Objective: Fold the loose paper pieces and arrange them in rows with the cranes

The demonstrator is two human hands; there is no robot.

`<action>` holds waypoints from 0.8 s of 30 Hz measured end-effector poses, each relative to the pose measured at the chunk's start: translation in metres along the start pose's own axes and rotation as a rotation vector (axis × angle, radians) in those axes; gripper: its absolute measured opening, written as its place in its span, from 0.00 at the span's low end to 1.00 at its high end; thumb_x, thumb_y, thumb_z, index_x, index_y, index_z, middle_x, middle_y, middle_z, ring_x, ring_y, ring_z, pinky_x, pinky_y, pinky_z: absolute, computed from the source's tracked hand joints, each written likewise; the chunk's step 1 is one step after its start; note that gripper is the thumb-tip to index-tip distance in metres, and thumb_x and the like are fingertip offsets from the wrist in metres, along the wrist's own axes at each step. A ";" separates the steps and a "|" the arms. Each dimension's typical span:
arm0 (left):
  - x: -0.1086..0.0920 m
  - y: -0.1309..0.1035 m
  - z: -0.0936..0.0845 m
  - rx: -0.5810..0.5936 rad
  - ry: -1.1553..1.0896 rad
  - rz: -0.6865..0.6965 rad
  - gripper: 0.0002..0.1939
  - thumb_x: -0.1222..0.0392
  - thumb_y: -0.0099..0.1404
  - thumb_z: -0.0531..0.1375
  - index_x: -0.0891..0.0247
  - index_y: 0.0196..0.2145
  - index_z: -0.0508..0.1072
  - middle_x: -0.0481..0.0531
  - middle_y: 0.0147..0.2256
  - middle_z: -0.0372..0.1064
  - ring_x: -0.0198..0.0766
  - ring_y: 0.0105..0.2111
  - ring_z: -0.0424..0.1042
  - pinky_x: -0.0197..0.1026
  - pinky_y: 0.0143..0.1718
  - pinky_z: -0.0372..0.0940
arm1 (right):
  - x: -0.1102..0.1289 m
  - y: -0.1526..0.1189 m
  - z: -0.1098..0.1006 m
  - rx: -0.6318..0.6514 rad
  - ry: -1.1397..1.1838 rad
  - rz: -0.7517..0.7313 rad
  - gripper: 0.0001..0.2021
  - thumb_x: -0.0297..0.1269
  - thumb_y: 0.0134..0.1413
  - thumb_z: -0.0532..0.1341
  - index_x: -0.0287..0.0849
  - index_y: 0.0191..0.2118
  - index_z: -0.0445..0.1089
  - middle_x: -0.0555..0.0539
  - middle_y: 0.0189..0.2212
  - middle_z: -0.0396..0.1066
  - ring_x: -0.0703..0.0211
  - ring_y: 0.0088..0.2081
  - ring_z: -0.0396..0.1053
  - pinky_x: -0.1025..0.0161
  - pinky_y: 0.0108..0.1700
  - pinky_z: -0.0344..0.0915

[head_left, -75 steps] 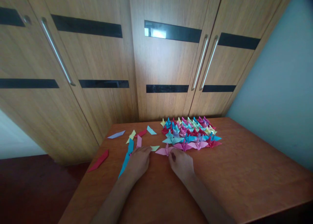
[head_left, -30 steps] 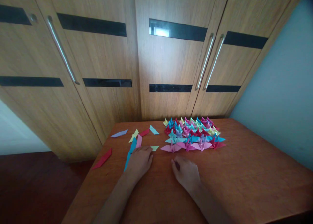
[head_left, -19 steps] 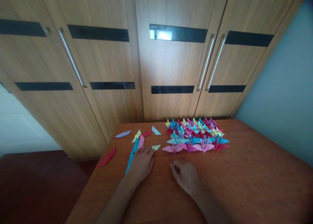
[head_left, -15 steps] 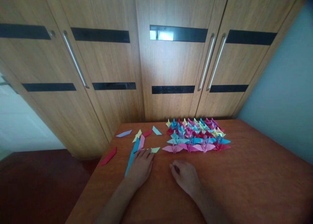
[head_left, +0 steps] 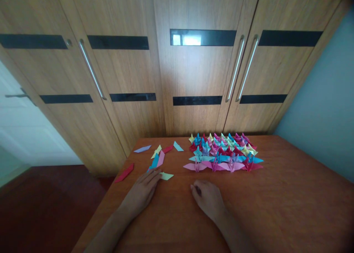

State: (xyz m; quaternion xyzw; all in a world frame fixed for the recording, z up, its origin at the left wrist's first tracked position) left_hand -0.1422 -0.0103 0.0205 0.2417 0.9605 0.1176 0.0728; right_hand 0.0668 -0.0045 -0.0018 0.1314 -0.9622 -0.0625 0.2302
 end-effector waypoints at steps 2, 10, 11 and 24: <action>0.010 0.002 -0.007 -0.047 0.018 -0.035 0.19 0.60 0.67 0.47 0.60 0.53 0.66 0.54 0.57 0.61 0.44 0.58 0.56 0.50 0.59 0.54 | 0.000 0.000 -0.001 -0.010 0.003 -0.006 0.12 0.36 0.59 0.52 0.43 0.26 0.65 0.51 0.26 0.69 0.63 0.30 0.65 0.67 0.31 0.50; 0.049 -0.032 -0.037 -0.189 0.048 -0.394 0.21 0.51 0.65 0.48 0.64 0.48 0.69 0.59 0.48 0.68 0.48 0.49 0.66 0.49 0.52 0.61 | 0.002 -0.001 -0.003 -0.044 -0.004 -0.026 0.12 0.37 0.59 0.51 0.43 0.26 0.65 0.52 0.25 0.69 0.64 0.29 0.65 0.67 0.30 0.49; 0.049 -0.037 -0.037 -0.180 0.053 -0.415 0.21 0.51 0.64 0.49 0.64 0.47 0.70 0.59 0.47 0.68 0.49 0.48 0.67 0.50 0.51 0.62 | 0.001 -0.001 -0.003 -0.038 -0.008 -0.023 0.12 0.37 0.59 0.51 0.43 0.26 0.65 0.52 0.25 0.69 0.64 0.29 0.65 0.67 0.30 0.49; 0.047 -0.048 -0.029 -0.035 0.121 -0.511 0.17 0.53 0.62 0.49 0.62 0.42 0.70 0.59 0.41 0.70 0.49 0.40 0.70 0.47 0.41 0.65 | 0.000 -0.001 -0.003 -0.017 -0.008 -0.005 0.12 0.37 0.59 0.52 0.43 0.26 0.66 0.52 0.26 0.69 0.64 0.29 0.65 0.68 0.31 0.51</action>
Point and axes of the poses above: each hand's wrist, its own y-axis towards the middle knuckle, its own z-axis out of the palm, x = y × z, the point moved 10 cm from there along y, towards the middle knuckle
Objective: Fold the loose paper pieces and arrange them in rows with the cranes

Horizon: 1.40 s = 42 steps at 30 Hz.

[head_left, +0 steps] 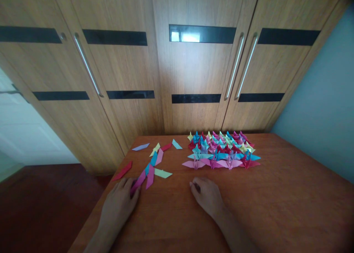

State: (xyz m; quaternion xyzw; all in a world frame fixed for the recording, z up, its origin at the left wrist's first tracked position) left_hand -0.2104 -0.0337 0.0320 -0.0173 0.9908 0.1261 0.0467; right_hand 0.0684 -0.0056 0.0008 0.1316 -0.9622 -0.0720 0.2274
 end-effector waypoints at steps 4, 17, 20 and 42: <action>0.007 -0.001 -0.002 -0.046 -0.045 -0.004 0.16 0.54 0.62 0.49 0.61 0.42 0.70 0.58 0.42 0.71 0.48 0.41 0.71 0.47 0.42 0.66 | -0.001 0.000 0.000 0.001 -0.004 0.003 0.12 0.37 0.59 0.52 0.43 0.26 0.66 0.52 0.26 0.69 0.64 0.30 0.65 0.67 0.32 0.51; -0.052 0.013 -0.008 0.027 -0.771 0.022 0.15 0.51 0.62 0.52 0.60 0.42 0.72 0.52 0.42 0.73 0.43 0.42 0.71 0.43 0.44 0.66 | -0.007 0.002 -0.002 -0.008 0.213 0.031 0.16 0.42 0.59 0.51 0.42 0.25 0.66 0.52 0.22 0.67 0.64 0.27 0.64 0.68 0.30 0.53; -0.101 0.019 0.004 0.175 -0.892 0.105 0.12 0.56 0.61 0.54 0.60 0.39 0.74 0.50 0.38 0.74 0.40 0.38 0.72 0.41 0.42 0.67 | -0.016 0.001 -0.007 -0.022 0.520 0.061 0.18 0.46 0.60 0.48 0.42 0.27 0.67 0.51 0.22 0.67 0.64 0.26 0.64 0.68 0.29 0.57; -0.226 -0.011 0.008 -0.074 -0.427 0.666 0.19 0.69 0.62 0.52 0.61 0.51 0.65 0.56 0.51 0.65 0.45 0.50 0.65 0.52 0.52 0.61 | -0.071 -0.010 -0.035 -0.322 0.761 0.191 0.14 0.47 0.49 0.59 0.41 0.31 0.71 0.50 0.25 0.70 0.61 0.27 0.66 0.66 0.31 0.62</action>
Point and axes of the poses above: each hand's wrist, its own y-axis towards the middle knuckle, its own z-axis out of the palm, x = y × z, the point moved 10 cm from there along y, towards the middle knuckle
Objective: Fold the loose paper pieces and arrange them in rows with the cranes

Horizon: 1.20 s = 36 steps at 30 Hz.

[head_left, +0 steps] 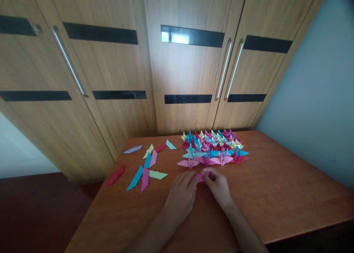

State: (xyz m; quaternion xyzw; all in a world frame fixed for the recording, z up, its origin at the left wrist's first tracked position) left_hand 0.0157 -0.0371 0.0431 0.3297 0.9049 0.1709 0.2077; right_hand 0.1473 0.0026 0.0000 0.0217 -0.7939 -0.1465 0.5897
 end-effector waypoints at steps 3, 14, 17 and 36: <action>-0.004 0.002 0.002 0.001 0.033 0.068 0.16 0.69 0.63 0.52 0.61 0.47 0.68 0.55 0.48 0.69 0.43 0.46 0.68 0.50 0.49 0.64 | -0.007 0.000 0.008 0.060 0.120 0.078 0.16 0.51 0.48 0.60 0.41 0.33 0.71 0.52 0.23 0.68 0.63 0.23 0.64 0.67 0.26 0.61; 0.003 0.017 0.015 0.097 0.275 0.110 0.08 0.67 0.64 0.55 0.63 0.40 0.72 0.54 0.42 0.70 0.44 0.44 0.66 0.48 0.47 0.61 | -0.008 -0.022 -0.033 -0.029 -0.518 -0.046 0.13 0.43 0.56 0.52 0.45 0.38 0.71 0.47 0.34 0.74 0.55 0.35 0.71 0.63 0.39 0.64; 0.001 0.016 0.030 0.207 0.329 0.115 0.08 0.67 0.65 0.54 0.66 0.40 0.72 0.55 0.38 0.70 0.45 0.43 0.65 0.50 0.47 0.60 | -0.012 -0.027 -0.036 -0.024 -0.646 -0.043 0.13 0.39 0.57 0.50 0.45 0.38 0.71 0.47 0.35 0.75 0.55 0.35 0.72 0.63 0.39 0.64; -0.029 -0.010 0.040 0.345 0.063 -0.019 0.28 0.46 0.66 0.46 0.62 0.59 0.57 0.59 0.60 0.54 0.52 0.59 0.52 0.56 0.59 0.47 | -0.009 -0.027 -0.027 0.057 -0.650 -0.070 0.12 0.36 0.56 0.50 0.45 0.37 0.71 0.48 0.34 0.74 0.57 0.34 0.71 0.64 0.38 0.64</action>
Point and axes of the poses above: each hand's wrist, its own y-axis towards the middle knuckle, its own z-axis out of the palm, x = y × z, the point moved 10 cm from there along y, towards the middle knuckle
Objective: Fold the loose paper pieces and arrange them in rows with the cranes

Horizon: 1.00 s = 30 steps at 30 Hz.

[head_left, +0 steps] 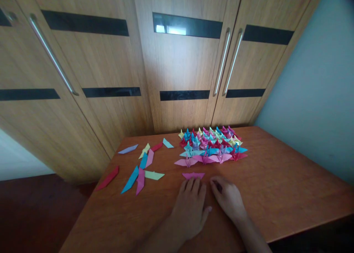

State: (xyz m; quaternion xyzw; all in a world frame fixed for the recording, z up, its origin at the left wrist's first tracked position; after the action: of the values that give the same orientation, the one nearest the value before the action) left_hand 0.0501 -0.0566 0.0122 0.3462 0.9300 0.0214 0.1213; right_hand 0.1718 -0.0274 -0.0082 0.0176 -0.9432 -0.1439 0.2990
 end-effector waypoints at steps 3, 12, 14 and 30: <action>-0.001 0.009 -0.001 -0.030 -0.011 -0.018 0.28 0.45 0.66 0.46 0.61 0.59 0.57 0.59 0.60 0.53 0.53 0.59 0.51 0.58 0.58 0.47 | -0.001 -0.001 0.001 0.009 0.000 -0.003 0.12 0.36 0.56 0.50 0.45 0.37 0.71 0.48 0.34 0.73 0.58 0.33 0.71 0.64 0.38 0.64; -0.003 0.019 0.000 -0.060 -0.029 -0.030 0.27 0.45 0.64 0.49 0.60 0.57 0.59 0.59 0.60 0.51 0.54 0.59 0.49 0.58 0.57 0.47 | 0.003 0.000 -0.002 0.010 0.008 -0.021 0.12 0.36 0.55 0.50 0.45 0.36 0.72 0.48 0.33 0.74 0.58 0.32 0.71 0.65 0.36 0.64; -0.002 0.018 0.000 -0.056 -0.025 -0.025 0.27 0.45 0.64 0.50 0.60 0.57 0.59 0.59 0.60 0.51 0.54 0.59 0.49 0.58 0.57 0.48 | 0.003 0.000 -0.002 0.009 0.009 -0.019 0.13 0.36 0.55 0.50 0.45 0.36 0.72 0.47 0.33 0.74 0.58 0.32 0.71 0.65 0.36 0.64; -0.002 0.019 0.001 -0.068 -0.012 -0.023 0.27 0.45 0.64 0.51 0.61 0.57 0.59 0.59 0.61 0.48 0.53 0.59 0.48 0.58 0.57 0.47 | 0.000 0.000 0.001 0.023 0.014 -0.014 0.12 0.36 0.55 0.50 0.44 0.36 0.71 0.46 0.34 0.74 0.57 0.33 0.71 0.64 0.38 0.65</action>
State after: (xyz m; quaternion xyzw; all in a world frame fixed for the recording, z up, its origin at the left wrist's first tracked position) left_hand 0.0641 -0.0439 0.0145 0.3313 0.9319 0.0494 0.1388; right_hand 0.1708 -0.0270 -0.0089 0.0285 -0.9425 -0.1348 0.3046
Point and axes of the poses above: each hand's wrist, its own y-axis towards the middle knuckle, its own z-axis out of the palm, x = y × z, the point moved 10 cm from there along y, towards the middle knuckle
